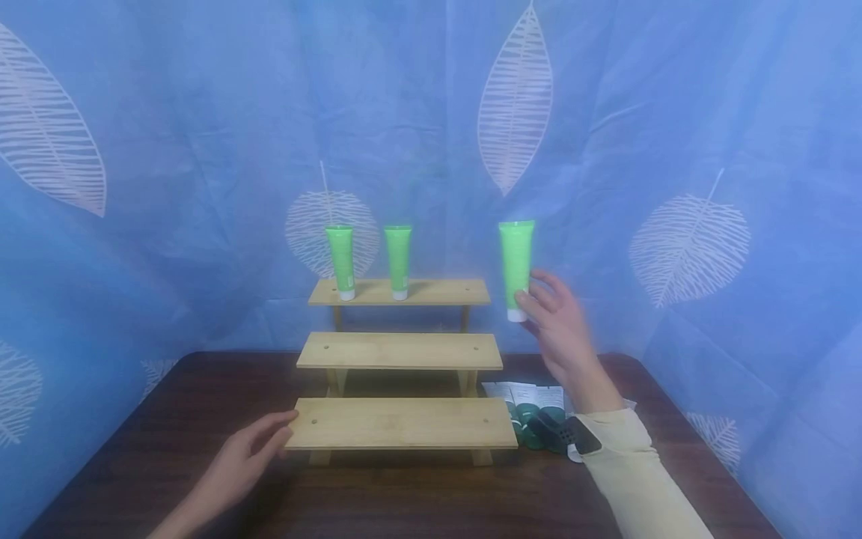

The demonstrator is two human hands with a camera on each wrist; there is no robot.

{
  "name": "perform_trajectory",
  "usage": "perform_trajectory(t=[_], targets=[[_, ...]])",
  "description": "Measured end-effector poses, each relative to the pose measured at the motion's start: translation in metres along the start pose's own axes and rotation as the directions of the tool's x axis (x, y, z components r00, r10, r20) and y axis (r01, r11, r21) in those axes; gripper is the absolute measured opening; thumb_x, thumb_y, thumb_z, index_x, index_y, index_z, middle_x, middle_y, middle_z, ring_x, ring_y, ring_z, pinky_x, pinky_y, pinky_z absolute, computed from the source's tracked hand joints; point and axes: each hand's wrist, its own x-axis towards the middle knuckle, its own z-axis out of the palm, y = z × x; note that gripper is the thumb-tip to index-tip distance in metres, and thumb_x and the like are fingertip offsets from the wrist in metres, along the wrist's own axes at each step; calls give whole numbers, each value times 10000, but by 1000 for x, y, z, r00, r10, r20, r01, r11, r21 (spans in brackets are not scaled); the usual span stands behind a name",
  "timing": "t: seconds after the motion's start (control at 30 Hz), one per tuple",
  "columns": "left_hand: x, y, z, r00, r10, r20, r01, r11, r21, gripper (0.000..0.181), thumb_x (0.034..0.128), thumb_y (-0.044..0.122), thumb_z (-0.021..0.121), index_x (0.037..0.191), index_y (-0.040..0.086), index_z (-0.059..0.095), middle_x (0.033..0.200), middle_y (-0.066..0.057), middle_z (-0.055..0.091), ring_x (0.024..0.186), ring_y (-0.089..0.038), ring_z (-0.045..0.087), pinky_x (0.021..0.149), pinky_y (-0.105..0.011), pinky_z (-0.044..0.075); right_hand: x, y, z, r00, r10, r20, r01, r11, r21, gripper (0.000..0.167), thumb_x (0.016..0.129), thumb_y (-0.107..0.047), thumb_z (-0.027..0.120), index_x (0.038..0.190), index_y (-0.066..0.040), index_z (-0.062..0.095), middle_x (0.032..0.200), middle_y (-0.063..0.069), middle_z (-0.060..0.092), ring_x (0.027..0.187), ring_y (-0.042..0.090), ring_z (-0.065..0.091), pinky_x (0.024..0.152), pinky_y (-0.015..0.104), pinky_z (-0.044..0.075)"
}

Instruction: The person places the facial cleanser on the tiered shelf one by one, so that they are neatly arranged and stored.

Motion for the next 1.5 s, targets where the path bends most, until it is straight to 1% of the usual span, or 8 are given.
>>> perform_trajectory(t=[0.1, 0.23, 0.37, 0.47, 0.6, 0.83, 1.1, 1.5], targets=[[0, 0, 0, 1000, 0, 3, 0, 1000, 0, 315, 1039, 216, 615, 1348, 175, 665, 1014, -2, 708, 731, -173, 630, 489, -284, 389, 8, -4, 10, 999, -51, 9, 52, 996, -69, 579, 1010, -273, 669, 1503, -210, 371, 1460, 19, 507, 1181, 102, 569, 903, 261, 509], [0, 1, 0, 1000, 0, 7, 0, 1000, -5, 316, 1041, 220, 613, 1350, 183, 663, 1019, 3, 706, 733, -173, 632, 488, -288, 391, 20, -8, 20, 992, -122, 14, 122, 986, -117, 491, 1018, -239, 657, 1442, -189, 415, 1437, 73, 522, 1152, 116, 596, 851, 240, 557], [0, 1, -1, 1000, -5, 9, 5, 1000, -1, 316, 1044, 223, 609, 1353, 192, 661, 983, 7, 696, 723, -179, 620, 492, -289, 395, 32, -10, 30, 984, -175, 31, 178, 971, -163, 465, 1025, -202, 643, 1424, -166, 405, 1428, 127, 528, 1087, 89, 650, 832, 259, 578], [0, 1, -1, 1000, -8, 4, 8, 1000, 6, 315, 1044, 220, 608, 1352, 186, 661, 958, 7, 691, 722, -183, 614, 502, -289, 403, 39, -13, 39, 980, -192, 47, 197, 966, -170, 452, 1032, -170, 629, 1408, -152, 379, 1438, 168, 513, 1058, 82, 670, 829, 289, 586], [0, 1, -1, 1000, -9, -3, 9, 1000, 11, 315, 1041, 211, 615, 1349, 171, 663, 983, 3, 702, 742, -173, 629, 514, -290, 414, 50, -15, 51, 981, -183, 59, 190, 967, -170, 438, 1043, -137, 601, 1398, -145, 345, 1462, 186, 493, 1084, 113, 660, 874, 362, 586], [0, 1, -1, 1000, -10, -6, 10, 1000, 21, 321, 1039, 241, 623, 1349, 167, 664, 999, 3, 707, 742, -155, 632, 526, -286, 409, 70, -12, 67, 986, -141, 94, 155, 973, -172, 454, 1053, -70, 558, 1421, -90, 294, 1480, 181, 474, 1212, 286, 620, 970, 505, 535], [1, 1, -1, 1000, -20, -6, 20, 999, 37, 339, 1035, 240, 628, 1360, 146, 656, 1039, -15, 711, 751, -145, 634, 536, -295, 403, 88, 3, 76, 990, -92, 110, 110, 979, -169, 462, 1056, -34, 532, 1420, -82, 251, 1501, 224, 433, 1288, 400, 564, 981, 537, 520], [-1, 2, -1, 1000, -11, -8, 11, 1000, 28, 338, 1032, 254, 633, 1356, 161, 661, 1056, -10, 712, 764, -147, 629, 533, -299, 397, 99, 29, 81, 996, -39, 82, 55, 980, -193, 488, 1057, -40, 531, 1453, -70, 248, 1520, 244, 411, 1303, 411, 544, 1002, 533, 503]])
